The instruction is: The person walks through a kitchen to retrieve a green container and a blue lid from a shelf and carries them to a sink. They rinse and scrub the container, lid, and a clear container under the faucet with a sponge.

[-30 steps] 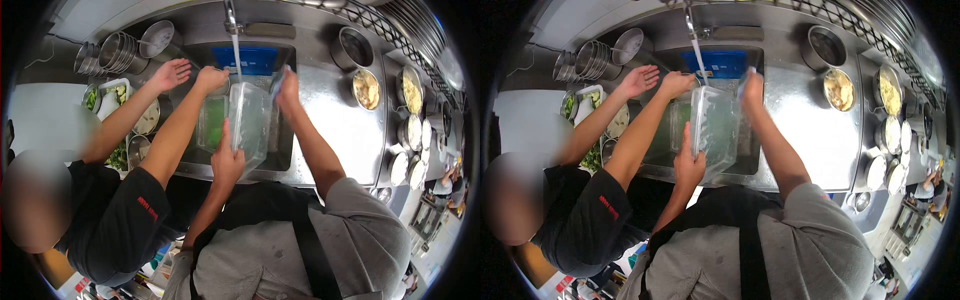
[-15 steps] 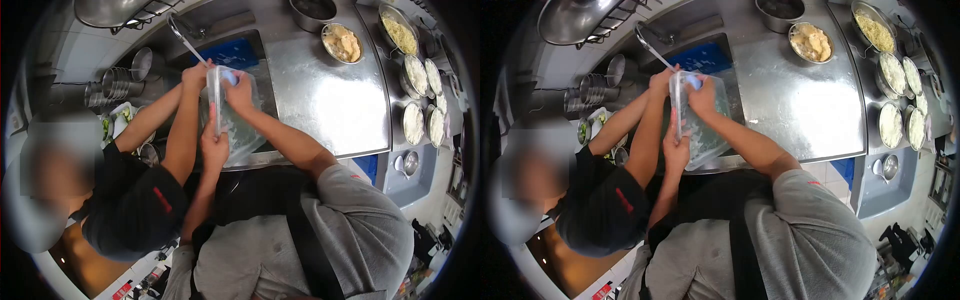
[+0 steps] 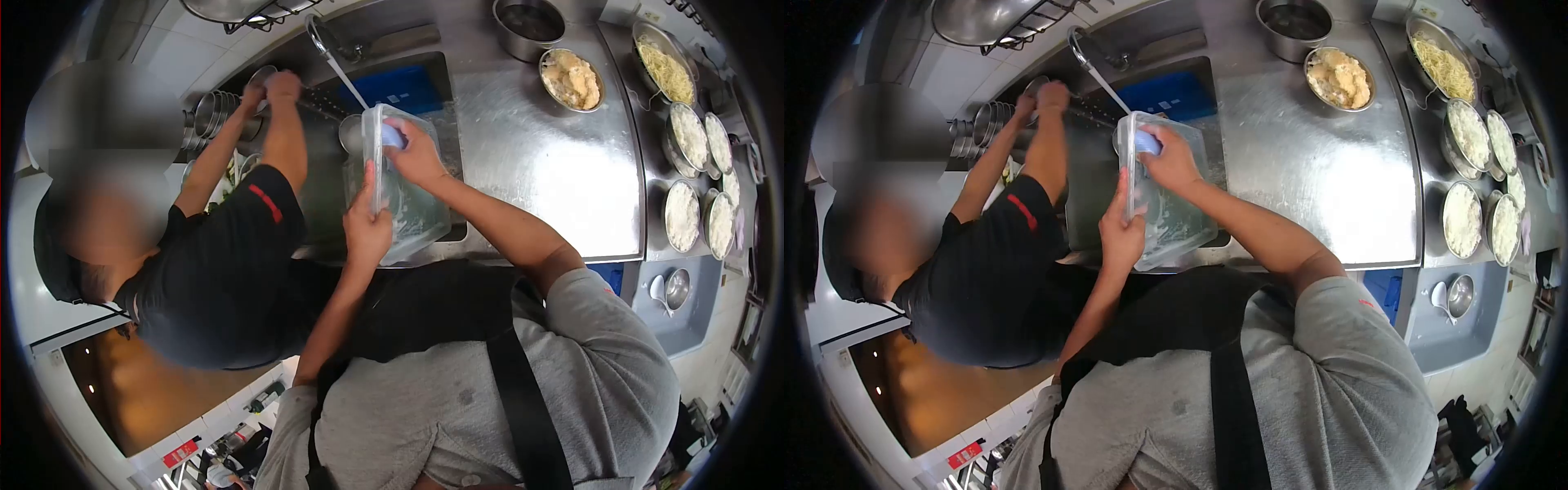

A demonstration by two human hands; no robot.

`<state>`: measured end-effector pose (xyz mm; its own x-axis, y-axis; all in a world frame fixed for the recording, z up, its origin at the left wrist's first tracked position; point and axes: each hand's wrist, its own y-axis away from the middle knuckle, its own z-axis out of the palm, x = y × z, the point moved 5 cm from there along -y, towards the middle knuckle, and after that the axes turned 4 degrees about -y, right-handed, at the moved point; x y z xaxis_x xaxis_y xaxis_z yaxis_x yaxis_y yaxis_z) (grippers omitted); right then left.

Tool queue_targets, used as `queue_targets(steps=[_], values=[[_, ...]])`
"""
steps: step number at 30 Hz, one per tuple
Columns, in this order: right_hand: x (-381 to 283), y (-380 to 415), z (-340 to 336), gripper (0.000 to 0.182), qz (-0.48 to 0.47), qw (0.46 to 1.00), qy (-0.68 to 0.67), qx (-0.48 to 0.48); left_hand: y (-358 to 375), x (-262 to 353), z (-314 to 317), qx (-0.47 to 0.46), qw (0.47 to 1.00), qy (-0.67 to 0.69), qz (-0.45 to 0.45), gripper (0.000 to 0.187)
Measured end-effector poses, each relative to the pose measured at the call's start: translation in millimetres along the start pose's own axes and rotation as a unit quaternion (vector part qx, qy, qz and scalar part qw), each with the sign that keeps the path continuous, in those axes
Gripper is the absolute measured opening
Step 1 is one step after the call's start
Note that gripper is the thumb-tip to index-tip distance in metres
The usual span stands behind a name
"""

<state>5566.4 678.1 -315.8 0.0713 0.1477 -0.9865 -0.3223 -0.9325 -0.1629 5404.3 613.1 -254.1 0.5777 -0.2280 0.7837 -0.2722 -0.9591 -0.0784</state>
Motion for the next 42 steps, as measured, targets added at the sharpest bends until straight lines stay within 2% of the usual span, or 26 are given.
queue_targets(steps=[4,7,8,9,10,13,16,19,21,22,23,26,29,32,33,36,37,40,42], values=[[-17.4,36.0,10.3,0.04,-0.142,0.985,0.066,-0.073,-1.2,5.9,-6.9,0.023,0.999,-0.04,0.012,0.083],[-8.1,58.6,11.9,0.032,0.086,0.985,-0.052,-0.138,2.9,1.5,-11.1,0.033,0.996,-0.069,0.052,0.087],[-0.9,52.3,12.4,0.032,0.162,0.954,-0.232,-0.102,4.9,1.5,-10.9,0.036,0.994,-0.074,0.072,0.088],[7.9,37.4,15.0,0.032,0.235,0.883,-0.402,-0.059,9.8,1.8,-11.2,0.037,0.992,-0.08,0.09,0.09],[14.3,24.5,18.6,0.032,0.296,0.778,-0.554,-0.012,12.6,1.9,-9.7,0.023,0.993,-0.09,0.071,0.091],[-14.4,-6.5,16.5,0.037,0.289,0.734,-0.614,-0.025,12.5,9.1,-8.3,-0.005,0.993,-0.112,0.031,0.093],[-19.5,7.4,16.6,0.043,0.287,0.814,-0.483,-0.147,10.1,9.9,-10.9,-0.001,0.992,-0.124,0.025,0.092],[-29.1,-1.0,3.6,0.048,0.257,0.875,-0.345,-0.224,17.7,8.3,-11.8,0.017,0.992,-0.125,0.026,0.093],[-34.8,-11.1,0.6,0.052,0.112,0.941,-0.18,-0.263,19.3,6.7,-10.0,0.013,0.995,-0.103,0.014,0.093],[-40.0,-14.7,-1.5,0.054,0.034,0.956,-0.092,-0.276,19.9,6.6,-10.3,0.015,0.996,-0.091,0.016,0.094],[-36.4,-12.0,-1.6,0.061,0.078,0.941,-0.077,-0.321,21.3,6.7,-11.3,0.019,0.996,-0.08,0.02,0.095],[-44.0,-1.1,-4.1,0.062,0.068,0.937,0.005,-0.343,26.3,6.8,-11.9,0.031,0.998,-0.054,0.026,0.095],[-49.7,5.7,-5.7,0.06,-0.009,0.95,0.036,-0.311,30.0,13.0,-13.0,0.044,0.997,-0.057,0.027,0.094],[-51.8,20.0,2.2,0.054,-0.215,0.965,0.065,-0.135,25.9,10.9,-10.2,0.039,0.998,-0.034,0.037,0.094],[-48.4,16.8,2.2,0.055,-0.234,0.964,0.102,-0.079,23.6,8.6,-10.1,0.037,0.998,-0.021,0.04,0.093],[-58.4,0.6,0.8,0.058,-0.315,0.942,0.113,-0.011,24.9,11.6,-10.7,0.031,0.999,0.006,0.02,0.093],[-57.7,-0.3,4.0,0.06,-0.3,0.939,0.164,-0.034,25.3,15.5,-11.6,0.023,0.999,0.03,-0.013,0.092],[-46.9,-1.8,-2.9,0.063,-0.257,0.933,0.246,-0.06,25.7,0.8,-8.2,0.046,0.995,0.093,-0.009,0.091],[-30.4,5.4,0.6,0.066,-0.197,0.94,0.265,-0.081,29.3,-5.8,-8.1,0.013,0.995,0.086,-0.048,0.089]])
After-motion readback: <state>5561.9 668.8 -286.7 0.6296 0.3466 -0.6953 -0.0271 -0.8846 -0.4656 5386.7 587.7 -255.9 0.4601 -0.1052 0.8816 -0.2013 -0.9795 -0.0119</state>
